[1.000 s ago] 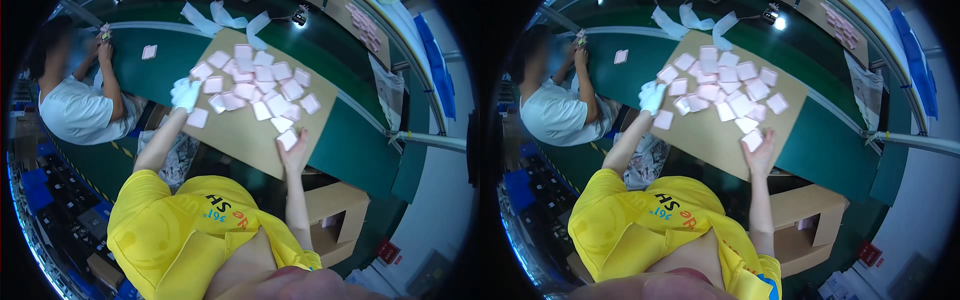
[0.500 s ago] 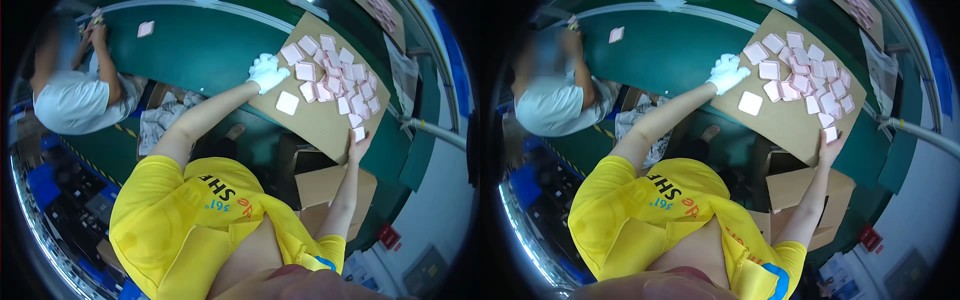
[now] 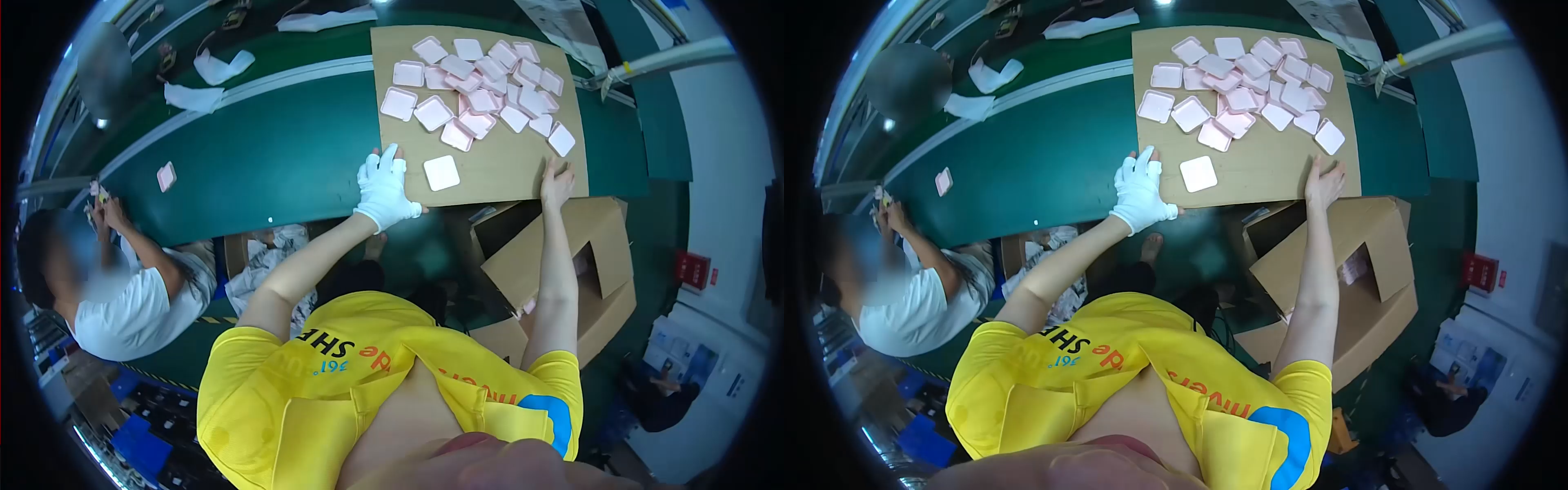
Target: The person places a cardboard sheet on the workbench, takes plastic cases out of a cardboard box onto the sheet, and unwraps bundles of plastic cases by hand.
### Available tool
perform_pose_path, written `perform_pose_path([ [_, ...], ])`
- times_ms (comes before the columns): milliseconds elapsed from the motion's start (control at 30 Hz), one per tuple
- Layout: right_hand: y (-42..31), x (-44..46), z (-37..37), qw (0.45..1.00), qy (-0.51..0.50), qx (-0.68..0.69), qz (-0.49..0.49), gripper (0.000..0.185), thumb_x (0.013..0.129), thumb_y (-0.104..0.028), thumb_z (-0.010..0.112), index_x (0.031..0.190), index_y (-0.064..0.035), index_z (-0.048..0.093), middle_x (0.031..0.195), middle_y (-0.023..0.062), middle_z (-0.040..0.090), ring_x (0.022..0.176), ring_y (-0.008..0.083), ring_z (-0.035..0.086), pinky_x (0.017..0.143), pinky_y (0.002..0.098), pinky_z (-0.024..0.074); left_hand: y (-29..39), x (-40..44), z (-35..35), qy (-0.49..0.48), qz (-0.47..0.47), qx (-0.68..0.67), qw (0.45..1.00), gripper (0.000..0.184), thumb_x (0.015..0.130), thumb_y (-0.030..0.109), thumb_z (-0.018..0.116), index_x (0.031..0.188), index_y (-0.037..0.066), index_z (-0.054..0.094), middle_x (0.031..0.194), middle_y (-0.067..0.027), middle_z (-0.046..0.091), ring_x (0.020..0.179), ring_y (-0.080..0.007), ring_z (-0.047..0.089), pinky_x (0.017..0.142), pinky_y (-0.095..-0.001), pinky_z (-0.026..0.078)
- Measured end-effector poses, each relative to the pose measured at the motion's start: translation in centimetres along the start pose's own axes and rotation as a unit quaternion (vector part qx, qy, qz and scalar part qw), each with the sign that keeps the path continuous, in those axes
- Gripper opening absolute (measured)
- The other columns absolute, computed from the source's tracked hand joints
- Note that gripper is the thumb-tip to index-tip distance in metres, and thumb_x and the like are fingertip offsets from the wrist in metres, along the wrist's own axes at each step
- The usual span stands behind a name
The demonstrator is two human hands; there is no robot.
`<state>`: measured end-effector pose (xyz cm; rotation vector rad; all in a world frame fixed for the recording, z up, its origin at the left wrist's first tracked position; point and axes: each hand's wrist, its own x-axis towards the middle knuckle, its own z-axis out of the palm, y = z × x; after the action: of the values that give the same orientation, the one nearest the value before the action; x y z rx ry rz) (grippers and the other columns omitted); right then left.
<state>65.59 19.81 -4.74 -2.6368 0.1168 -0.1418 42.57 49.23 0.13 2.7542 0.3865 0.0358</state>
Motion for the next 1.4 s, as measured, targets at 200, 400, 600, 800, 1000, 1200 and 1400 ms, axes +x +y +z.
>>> perform_pose_path([
  [200,-2.0,2.6,-0.1,0.999,-0.037,-0.038,-0.012,0.083,0.081,-0.057,0.047,0.135,0.0016,0.024,0.139,0.0206,0.028,0.131,0.0354,0.017,0.107,0.0442,0.0140,3.3,2.2,1.2,0.028,-0.023,-0.025,0.999,0.095,0.050,0.055,0.074,0.121,0.000,0.041,0.121,-0.0180,0.039,0.111,-0.0370,0.036,0.093,-0.0466,0.029],
  [400,0.0,1.4,-1.3,0.982,0.043,0.165,-0.075,0.089,0.081,-0.049,0.055,0.140,-0.0029,0.006,0.139,0.0247,0.024,0.128,0.0381,0.023,0.105,0.0459,0.0154,7.4,4.9,3.2,0.176,0.009,-0.016,0.984,0.077,0.051,0.049,0.077,0.107,0.005,0.049,0.110,-0.0158,0.044,0.103,-0.0356,0.041,0.086,-0.0462,0.032],
  [600,13.5,-10.1,-12.9,0.961,0.135,0.225,-0.085,0.079,0.082,-0.028,0.062,0.136,-0.0001,0.011,0.135,0.0274,0.028,0.127,0.0333,0.028,0.105,0.0406,0.0186,23.2,2.1,5.2,0.276,0.262,-0.105,0.919,0.053,0.057,0.034,0.075,0.097,0.007,0.052,0.107,-0.0145,0.046,0.100,-0.0341,0.043,0.083,-0.0466,0.035],
  [800,39.1,-18.4,-19.1,0.929,0.251,0.188,0.198,0.056,0.079,-0.023,0.063,0.121,0.0015,0.035,0.119,0.0222,0.045,0.114,0.0343,0.041,0.100,0.0418,0.0252,41.9,-5.7,14.9,-0.053,0.430,-0.266,0.861,0.035,0.067,0.027,0.064,0.096,0.008,0.057,0.092,-0.0163,0.055,0.089,-0.0317,0.053,0.078,-0.0416,0.041],
  [1000,45.0,-21.0,-20.0,0.962,0.010,-0.139,0.237,0.039,0.074,-0.008,0.059,0.111,-0.0012,0.049,0.112,0.0158,0.051,0.104,0.0299,0.046,0.094,0.0418,0.0327,49.5,-11.0,33.0,-0.572,0.233,0.041,0.785,0.032,0.079,0.029,0.050,0.102,0.011,0.062,0.104,-0.0088,0.063,0.098,-0.0239,0.060,0.077,-0.0386,0.047],
  [1200,43.5,-19.9,-8.4,0.991,-0.038,-0.120,0.044,0.055,0.067,-0.015,0.064,0.120,-0.0092,0.047,0.120,0.0113,0.047,0.109,0.0285,0.044,0.092,0.0417,0.0353,41.9,-7.4,43.1,-0.433,0.147,0.198,0.867,0.031,0.080,0.028,0.054,0.107,0.015,0.061,0.115,-0.0067,0.058,0.104,-0.0252,0.056,0.083,-0.0384,0.046],
  [1400,50.7,-22.2,2.1,0.948,-0.217,-0.087,0.215,0.065,0.067,-0.018,0.067,0.126,-0.0092,0.041,0.122,0.0101,0.047,0.111,0.0280,0.044,0.095,0.0411,0.0355,41.0,-3.9,51.5,-0.218,0.353,0.131,0.901,0.038,0.072,0.017,0.057,0.110,0.022,0.056,0.120,-0.0062,0.051,0.100,-0.0279,0.054,0.083,-0.0356,0.046],
])
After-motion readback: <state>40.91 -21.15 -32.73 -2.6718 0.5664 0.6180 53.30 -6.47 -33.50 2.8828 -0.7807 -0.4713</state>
